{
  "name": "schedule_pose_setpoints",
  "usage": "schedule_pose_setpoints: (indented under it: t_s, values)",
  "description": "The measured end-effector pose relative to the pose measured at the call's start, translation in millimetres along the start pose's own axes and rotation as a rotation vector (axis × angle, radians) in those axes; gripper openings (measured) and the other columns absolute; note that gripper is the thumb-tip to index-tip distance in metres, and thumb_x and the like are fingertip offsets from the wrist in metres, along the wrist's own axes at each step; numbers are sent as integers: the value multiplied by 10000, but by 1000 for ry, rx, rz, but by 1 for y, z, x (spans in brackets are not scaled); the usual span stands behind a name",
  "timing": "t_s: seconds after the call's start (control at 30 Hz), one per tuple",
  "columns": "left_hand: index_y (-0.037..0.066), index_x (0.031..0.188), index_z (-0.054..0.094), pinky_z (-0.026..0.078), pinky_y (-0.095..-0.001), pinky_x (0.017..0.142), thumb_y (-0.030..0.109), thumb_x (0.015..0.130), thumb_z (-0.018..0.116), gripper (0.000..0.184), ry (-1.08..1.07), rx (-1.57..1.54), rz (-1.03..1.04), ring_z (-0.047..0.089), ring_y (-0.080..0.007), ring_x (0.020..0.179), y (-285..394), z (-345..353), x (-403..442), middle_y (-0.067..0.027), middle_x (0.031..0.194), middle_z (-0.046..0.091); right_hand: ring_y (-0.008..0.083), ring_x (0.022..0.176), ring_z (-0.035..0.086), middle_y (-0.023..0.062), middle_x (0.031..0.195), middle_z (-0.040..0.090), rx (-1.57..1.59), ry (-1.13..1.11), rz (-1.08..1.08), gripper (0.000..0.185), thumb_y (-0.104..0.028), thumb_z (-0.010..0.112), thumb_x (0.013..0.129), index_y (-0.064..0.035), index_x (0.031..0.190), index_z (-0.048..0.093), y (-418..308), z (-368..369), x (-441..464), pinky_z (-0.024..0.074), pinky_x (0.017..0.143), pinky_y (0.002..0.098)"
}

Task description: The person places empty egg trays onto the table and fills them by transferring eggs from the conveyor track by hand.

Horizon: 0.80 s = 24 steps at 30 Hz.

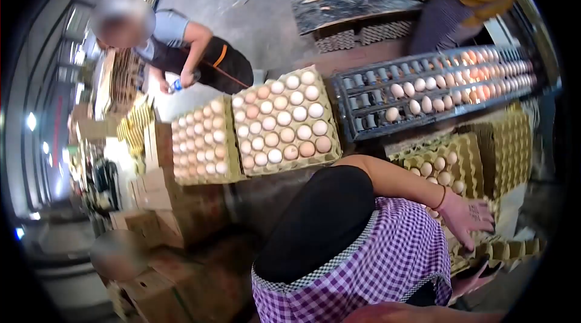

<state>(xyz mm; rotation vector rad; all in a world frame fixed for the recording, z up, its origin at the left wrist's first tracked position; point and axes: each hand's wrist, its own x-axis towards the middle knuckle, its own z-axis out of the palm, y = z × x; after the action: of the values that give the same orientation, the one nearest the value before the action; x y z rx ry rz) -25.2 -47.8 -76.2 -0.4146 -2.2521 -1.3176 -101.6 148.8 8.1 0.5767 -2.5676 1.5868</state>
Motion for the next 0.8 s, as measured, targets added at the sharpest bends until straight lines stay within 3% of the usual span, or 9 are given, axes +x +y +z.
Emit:
schedule_pose_setpoints:
  t_s: [0.07,0.13,0.2,0.3,0.33,0.43,0.6,0.73,0.8]
  values:
    - [8,1532,336,77,-601,1218,671,922,481,913,71,204,-268,186,-458,1501,-31,-10,-31,-276,1580,305,280,1352,447,186,1544,385,-200,-111,-457,620,-215,608,994,21,1514,366,48,-16,57,403,1119,402]
    - [38,1549,323,8,-651,1198,670,936,430,887,6,495,-696,102,-456,1523,-48,-23,-57,-254,1626,223,296,1327,474,201,1515,414,-92,-131,-446,611,-237,613,1000,45,1490,383,3,16,71,430,1100,401]
    - [61,1562,309,-20,-659,1188,645,948,417,854,-34,546,-902,52,-424,1538,-65,-26,-98,-234,1649,177,306,1306,495,212,1481,442,-34,-101,-301,600,-234,627,1001,55,1472,396,-29,44,68,458,1080,398]
    - [75,1551,335,36,-673,1179,627,934,451,836,5,680,-1021,144,-440,1518,-107,3,-141,-233,1618,255,299,1276,518,211,1447,469,-61,-170,-503,618,-194,688,959,51,1451,405,-4,71,112,489,1047,391]
    - [81,1533,358,139,-666,1160,619,913,485,831,68,651,-1035,307,-455,1442,-105,8,-148,-222,1547,361,295,1271,521,208,1440,475,-76,-178,-549,619,-183,693,952,49,1448,403,-14,82,108,491,1042,390]
    - [89,1535,349,286,-604,1105,597,895,524,836,101,519,-1077,462,-408,1300,-86,-4,-147,-207,1447,457,285,1278,485,200,1468,411,97,-366,-466,627,-190,682,961,53,1463,396,-21,104,97,466,1045,389]
    - [92,1587,238,353,-447,1113,595,916,497,877,83,409,-1111,463,-380,1357,-77,-9,-147,-247,1548,366,277,1287,480,190,1496,398,143,-519,-363,612,-159,628,989,33,1498,348,-15,114,83,423,1085,380]
    - [91,1593,222,353,-439,1119,597,923,482,878,54,357,-1121,427,-391,1395,-70,-11,-144,-261,1575,322,280,1345,442,197,1499,408,-87,-571,-437,612,-194,590,1009,29,1516,330,-24,98,77,377,1123,379]
    - [90,1594,217,348,-446,1127,598,924,479,881,48,347,-1129,412,-398,1408,-70,-11,-145,-268,1581,310,304,1273,513,215,1457,452,-299,-567,-514,612,-194,633,966,62,1469,397,-25,89,77,440,1061,417]
